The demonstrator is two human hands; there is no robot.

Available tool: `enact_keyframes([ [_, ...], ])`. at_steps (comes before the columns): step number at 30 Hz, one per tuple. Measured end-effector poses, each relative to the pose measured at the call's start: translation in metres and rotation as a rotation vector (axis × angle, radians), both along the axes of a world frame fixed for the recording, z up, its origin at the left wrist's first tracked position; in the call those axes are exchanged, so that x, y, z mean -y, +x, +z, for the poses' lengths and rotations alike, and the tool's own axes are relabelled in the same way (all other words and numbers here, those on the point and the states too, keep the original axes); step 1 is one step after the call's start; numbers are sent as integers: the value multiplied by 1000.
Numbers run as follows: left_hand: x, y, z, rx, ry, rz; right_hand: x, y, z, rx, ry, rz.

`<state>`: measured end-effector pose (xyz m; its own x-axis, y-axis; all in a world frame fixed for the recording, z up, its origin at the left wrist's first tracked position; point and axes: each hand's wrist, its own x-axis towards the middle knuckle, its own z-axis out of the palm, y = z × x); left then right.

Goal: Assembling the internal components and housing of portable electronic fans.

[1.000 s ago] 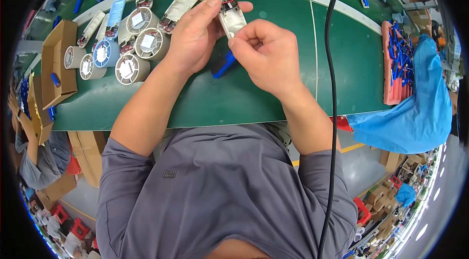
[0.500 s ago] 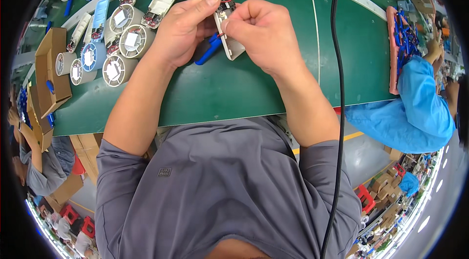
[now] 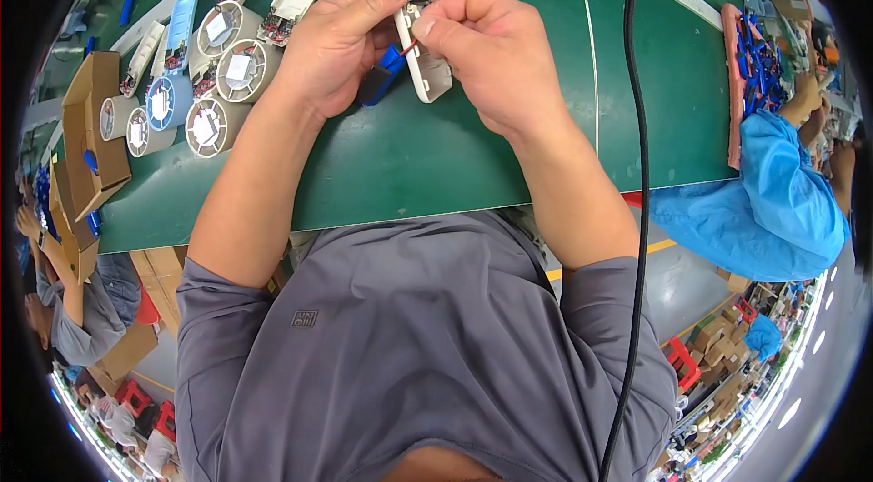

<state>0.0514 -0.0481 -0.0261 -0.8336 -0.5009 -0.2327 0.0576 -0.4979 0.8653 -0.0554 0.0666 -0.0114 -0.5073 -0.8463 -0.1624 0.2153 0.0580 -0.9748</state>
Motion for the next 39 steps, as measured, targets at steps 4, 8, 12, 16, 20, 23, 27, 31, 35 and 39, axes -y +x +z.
enact_keyframes([
  [4, -1, 0, -3, 3, -49, 17, -1, 1, 4, 31, 12, 4],
  [8, -3, -1, -4, -5, -23, 28, 1, 1, 3, 87, -10, -27],
  [12, -3, 0, -1, 35, -35, 29, 1, -2, 6, 169, -9, -17],
  [16, -2, -1, -2, 44, -33, 26, 0, -4, 8, 222, 0, -1],
  [20, -1, 0, -2, 38, -39, 16, 0, -3, 9, 225, -1, -6],
  [23, -5, -2, 1, 3, -8, 32, 0, -2, 7, 219, -15, -12],
  [27, -5, -2, -1, -14, 6, 66, 1, -2, 6, 215, -55, -28],
  [31, -8, -2, 4, -33, 8, 78, 1, 1, 5, 176, -48, -48],
  [35, -7, -2, 1, -4, 13, 64, 2, 2, 2, 107, -37, -48],
  [39, -4, -1, -6, 66, -54, 47, 2, 1, 2, 132, -42, -72],
])
